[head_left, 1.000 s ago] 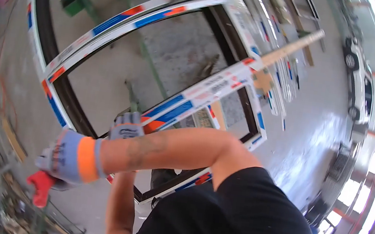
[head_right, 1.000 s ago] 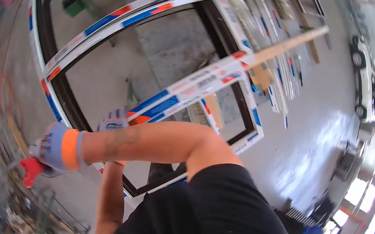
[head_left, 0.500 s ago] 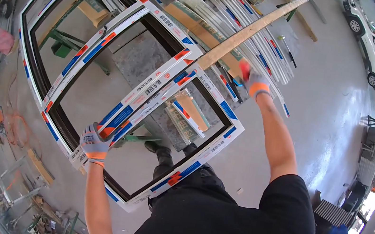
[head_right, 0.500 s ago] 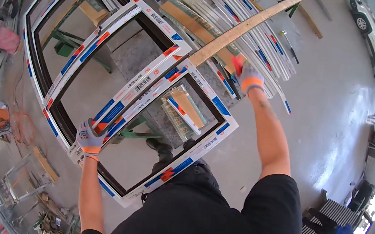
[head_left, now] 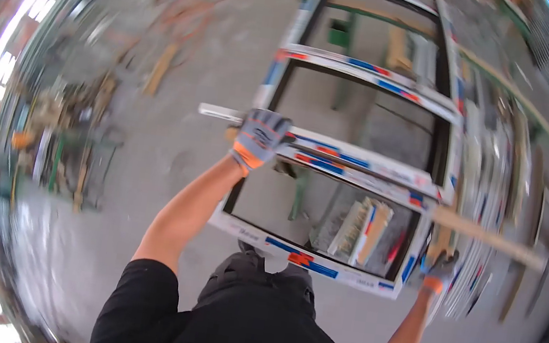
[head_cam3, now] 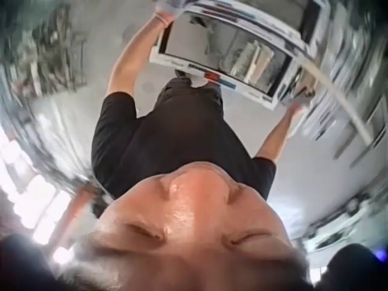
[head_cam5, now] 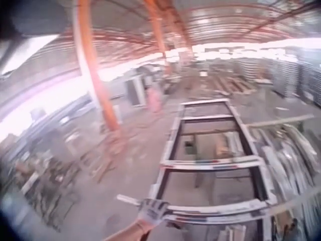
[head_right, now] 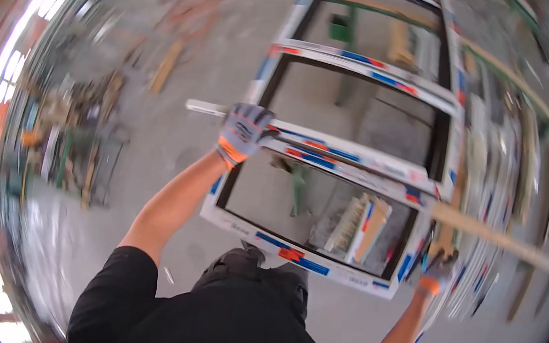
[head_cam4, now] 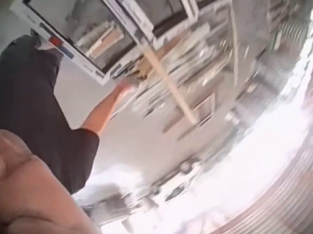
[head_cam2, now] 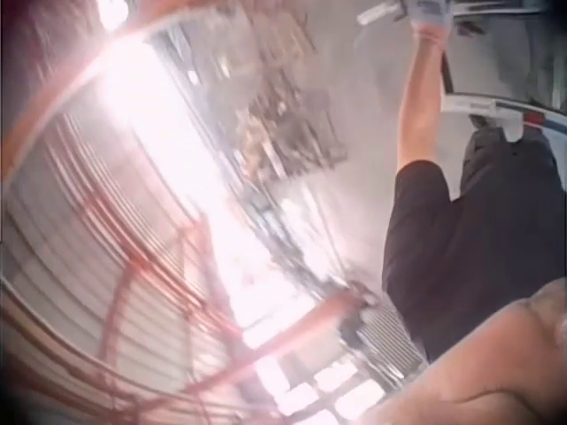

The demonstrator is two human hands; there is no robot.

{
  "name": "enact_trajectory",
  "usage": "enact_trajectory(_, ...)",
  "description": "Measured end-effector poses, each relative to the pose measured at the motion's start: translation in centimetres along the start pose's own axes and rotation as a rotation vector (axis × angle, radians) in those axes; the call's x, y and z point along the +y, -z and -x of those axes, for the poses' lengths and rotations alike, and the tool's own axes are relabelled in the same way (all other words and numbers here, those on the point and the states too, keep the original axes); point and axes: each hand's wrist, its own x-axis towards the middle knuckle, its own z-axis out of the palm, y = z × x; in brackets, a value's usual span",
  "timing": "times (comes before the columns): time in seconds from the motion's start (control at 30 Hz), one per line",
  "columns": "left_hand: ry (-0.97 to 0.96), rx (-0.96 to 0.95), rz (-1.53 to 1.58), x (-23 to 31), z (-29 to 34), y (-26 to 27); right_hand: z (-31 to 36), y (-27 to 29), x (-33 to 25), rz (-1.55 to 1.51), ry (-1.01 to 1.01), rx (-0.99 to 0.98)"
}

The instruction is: Cutting profile strips using a miter saw and fitting them onto window frames.

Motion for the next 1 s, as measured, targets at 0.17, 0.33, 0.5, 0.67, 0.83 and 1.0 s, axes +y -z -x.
enact_trajectory(0.17,0.071,0.295,-0.078,-3.3,13.8,3.8,13.5,3.8,-21.3,-0.237,0.819,0.107)
enact_trajectory(0.33,0.158,0.348,-0.088,-8.1,29.3,7.4,33.2,0.9,-39.6,-0.2,1.29,-0.333)
enact_trajectory(0.5,0.231,0.356,-0.106,-15.2,46.9,9.7,49.2,-2.9,-48.8,-0.032,1.414,-0.698)
enact_trajectory(0.67,0.324,0.241,-0.147,-23.5,60.9,12.2,61.7,-5.3,-52.3,-0.126,1.353,-1.0)
enact_trajectory(0.83,1.082,0.23,-0.157,-37.1,75.5,10.6,68.5,-9.8,-57.8,-0.043,1.443,-0.955)
enact_trajectory(1.0,1.616,0.295,0.156,-42.0,82.4,7.0,75.8,-15.1,-69.2,0.014,1.198,-1.16)
